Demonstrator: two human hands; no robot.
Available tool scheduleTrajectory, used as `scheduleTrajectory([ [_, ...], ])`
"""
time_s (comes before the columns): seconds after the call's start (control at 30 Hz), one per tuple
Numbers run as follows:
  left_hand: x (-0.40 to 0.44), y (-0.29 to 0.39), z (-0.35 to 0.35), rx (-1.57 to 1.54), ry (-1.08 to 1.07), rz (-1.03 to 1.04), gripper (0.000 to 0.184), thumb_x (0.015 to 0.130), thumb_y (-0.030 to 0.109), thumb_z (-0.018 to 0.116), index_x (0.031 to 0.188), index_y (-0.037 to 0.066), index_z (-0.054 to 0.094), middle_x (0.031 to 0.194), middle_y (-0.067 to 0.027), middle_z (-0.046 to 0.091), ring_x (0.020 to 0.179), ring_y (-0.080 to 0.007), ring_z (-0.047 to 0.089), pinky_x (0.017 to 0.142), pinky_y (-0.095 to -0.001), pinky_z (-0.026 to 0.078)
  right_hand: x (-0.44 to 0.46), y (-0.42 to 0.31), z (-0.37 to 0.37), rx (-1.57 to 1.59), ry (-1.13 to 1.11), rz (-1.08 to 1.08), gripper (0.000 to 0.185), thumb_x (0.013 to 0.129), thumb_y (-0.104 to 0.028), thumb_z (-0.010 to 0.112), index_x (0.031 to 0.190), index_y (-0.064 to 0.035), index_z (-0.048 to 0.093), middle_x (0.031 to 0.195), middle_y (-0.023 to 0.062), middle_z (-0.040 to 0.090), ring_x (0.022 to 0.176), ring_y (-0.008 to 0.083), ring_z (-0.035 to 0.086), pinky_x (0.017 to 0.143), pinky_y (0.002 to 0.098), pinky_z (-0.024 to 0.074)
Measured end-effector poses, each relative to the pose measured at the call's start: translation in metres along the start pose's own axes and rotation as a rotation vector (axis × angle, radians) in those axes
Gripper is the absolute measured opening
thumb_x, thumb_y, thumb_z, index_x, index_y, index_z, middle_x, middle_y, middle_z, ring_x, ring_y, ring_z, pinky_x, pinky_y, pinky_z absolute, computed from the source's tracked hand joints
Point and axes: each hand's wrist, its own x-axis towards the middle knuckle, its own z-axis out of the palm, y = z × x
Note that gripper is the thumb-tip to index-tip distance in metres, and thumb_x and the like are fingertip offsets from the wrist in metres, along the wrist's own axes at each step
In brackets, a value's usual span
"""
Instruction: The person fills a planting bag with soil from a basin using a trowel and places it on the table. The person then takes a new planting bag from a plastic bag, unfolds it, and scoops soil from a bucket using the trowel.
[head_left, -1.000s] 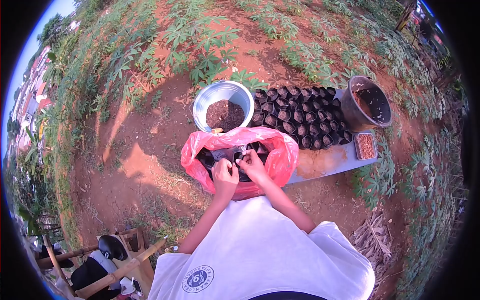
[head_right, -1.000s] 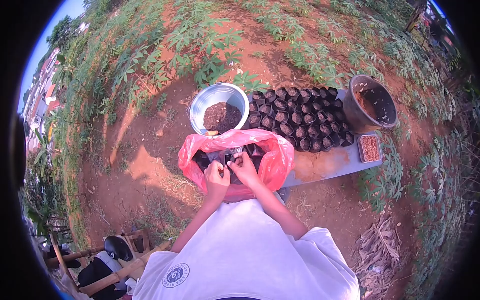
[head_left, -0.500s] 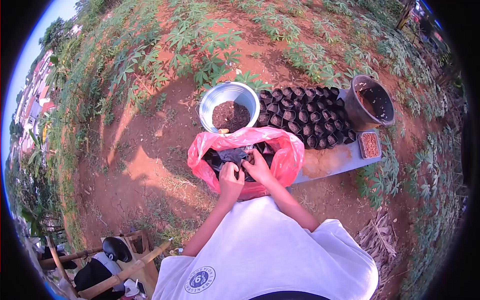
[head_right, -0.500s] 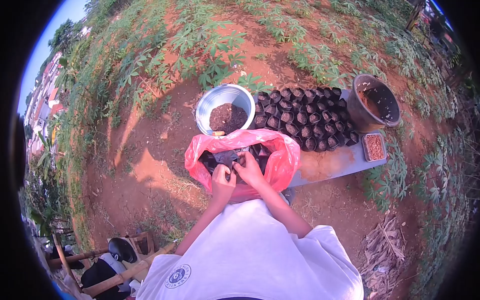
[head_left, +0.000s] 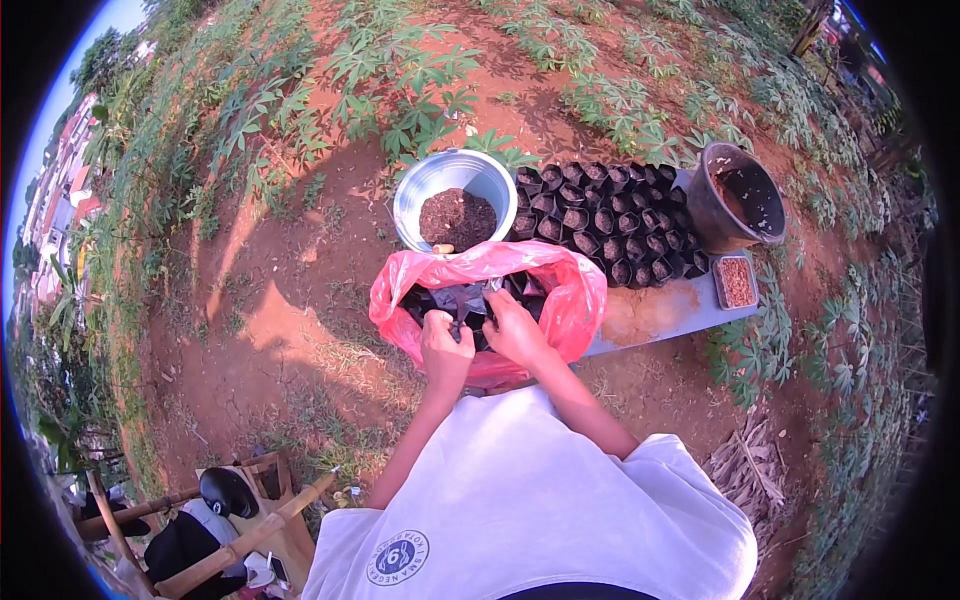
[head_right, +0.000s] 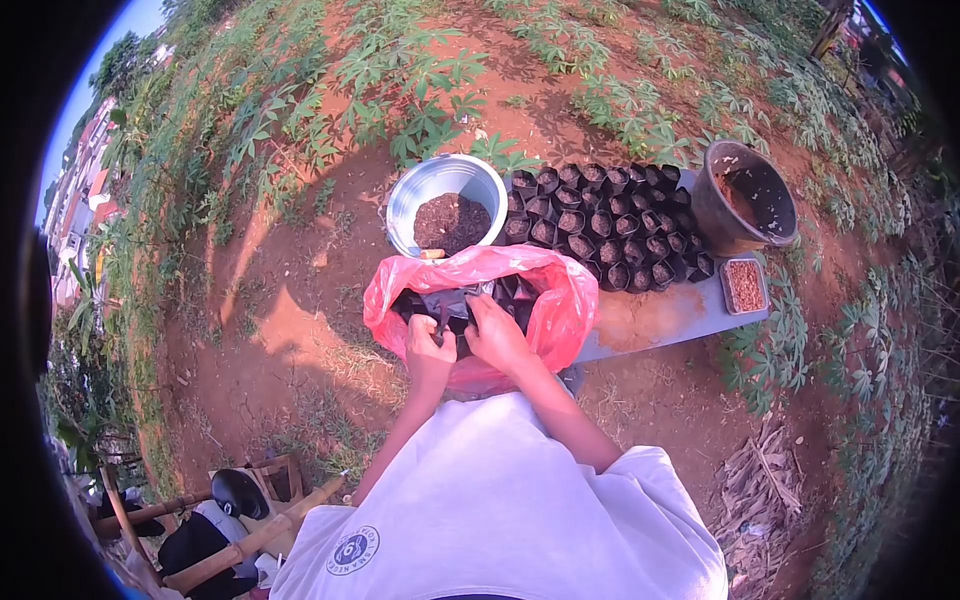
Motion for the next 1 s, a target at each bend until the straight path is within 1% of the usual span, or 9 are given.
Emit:
scheduleTrajectory([
  [0.1,-0.003,0.005,-0.002,0.034,0.01,0.017,0.024,0.076,0.007,0.069,0.088,0.003,0.048,0.076,-0.0138,0.052,0.071,-0.0342,0.057,0.068,-0.0451,0.045,-0.001,-0.004,-0.003,0.042,0.021,-0.03,0.051,0.077,-0.002,0.059,0.127,0.0038,0.053,0.108,0.0241,0.056,0.102,0.044,0.059,0.089,0.0469,0.0492],
  [0.17,-0.002,0.01,-0.005,0.044,-0.002,0.023,0.024,0.076,0.007,0.069,0.087,0.003,0.048,0.076,-0.0134,0.052,0.071,-0.0347,0.057,0.069,-0.0452,0.045,-0.001,-0.017,-0.016,0.048,-0.047,0.119,0.053,0.078,-0.004,0.06,0.131,-0.0017,0.053,0.117,0.0232,0.057,0.106,0.042,0.06,0.093,0.0455,0.0497],
  [0.3,-0.001,0.024,-0.013,0.03,-0.102,0.015,0.022,0.076,0.01,0.069,0.082,0.003,0.05,0.071,-0.0121,0.054,0.069,-0.0354,0.058,0.068,-0.0455,0.045,-0.001,-0.019,-0.018,-0.022,-0.001,-0.036,0.056,0.079,-0.004,0.062,0.134,-0.0085,0.055,0.103,0.0186,0.055,0.093,0.0393,0.062,0.081,0.0445,0.0521],
  [0.57,-0.003,0.007,-0.015,0.055,-0.08,-0.031,0.022,0.079,0.014,0.067,0.072,-0.001,0.051,0.067,-0.0186,0.058,0.063,-0.0371,0.059,0.059,-0.0486,0.045,-0.005,-0.017,-0.02,0.041,-0.093,0.008,0.06,0.077,-0.005,0.066,0.135,-0.0063,0.053,0.101,0.0166,0.052,0.089,0.0358,0.061,0.081,0.042,0.051],
  [0.63,-0.005,0.0,-0.02,0.016,-0.132,-0.184,0.019,0.078,0.012,0.067,0.076,0.0,0.052,0.066,-0.0176,0.058,0.063,-0.0351,0.061,0.059,-0.047,0.046,-0.005,-0.013,-0.028,0.058,-0.083,0.053,0.06,0.077,-0.006,0.067,0.134,-0.0054,0.053,0.101,0.0159,0.051,0.089,0.0347,0.061,0.081,0.0416,0.0508],
  [0.73,-0.01,-0.002,-0.019,-0.072,-0.08,-0.297,0.019,0.076,0.008,0.068,0.079,0.001,0.051,0.068,-0.0142,0.057,0.064,-0.0314,0.06,0.062,-0.0446,0.047,-0.001,-0.008,-0.036,0.094,-0.12,0.034,0.041,0.074,-0.007,0.071,0.11,-0.0011,0.054,0.1,0.0156,0.049,0.092,0.0318,0.059,0.079,0.0407,0.0502],
  [0.77,-0.01,-0.003,-0.019,-0.071,-0.075,-0.298,0.019,0.076,0.008,0.068,0.079,0.001,0.051,0.068,-0.0142,0.057,0.064,-0.0314,0.06,0.062,-0.0446,0.047,-0.002,-0.005,-0.033,0.095,-0.122,0.03,0.041,0.074,-0.007,0.071,0.11,-0.0011,0.054,0.1,0.0156,0.049,0.092,0.0318,0.059,0.079,0.0407,0.0502],
  [0.83,-0.009,0.006,-0.026,-0.075,0.051,-0.176,0.021,0.073,0.003,0.069,0.082,0.001,0.05,0.071,-0.0103,0.053,0.064,-0.0281,0.056,0.063,-0.0417,0.046,-0.002,-0.002,-0.025,0.061,-0.063,0.028,0.031,0.074,-0.007,0.071,0.098,-0.0015,0.052,0.097,0.016,0.05,0.089,0.0326,0.059,0.076,0.0409,0.0502],
  [1.0,-0.01,0.009,-0.025,-0.12,0.067,-0.163,0.024,0.072,-0.001,0.071,0.082,0.002,0.049,0.074,-0.0097,0.051,0.066,-0.0273,0.055,0.064,-0.0404,0.045,0.001,-0.007,-0.014,0.094,-0.052,-0.001,0.026,0.076,-0.005,0.07,0.092,-0.0017,0.05,0.091,0.0155,0.053,0.081,0.0345,0.061,0.072,0.0417,0.0509],
])
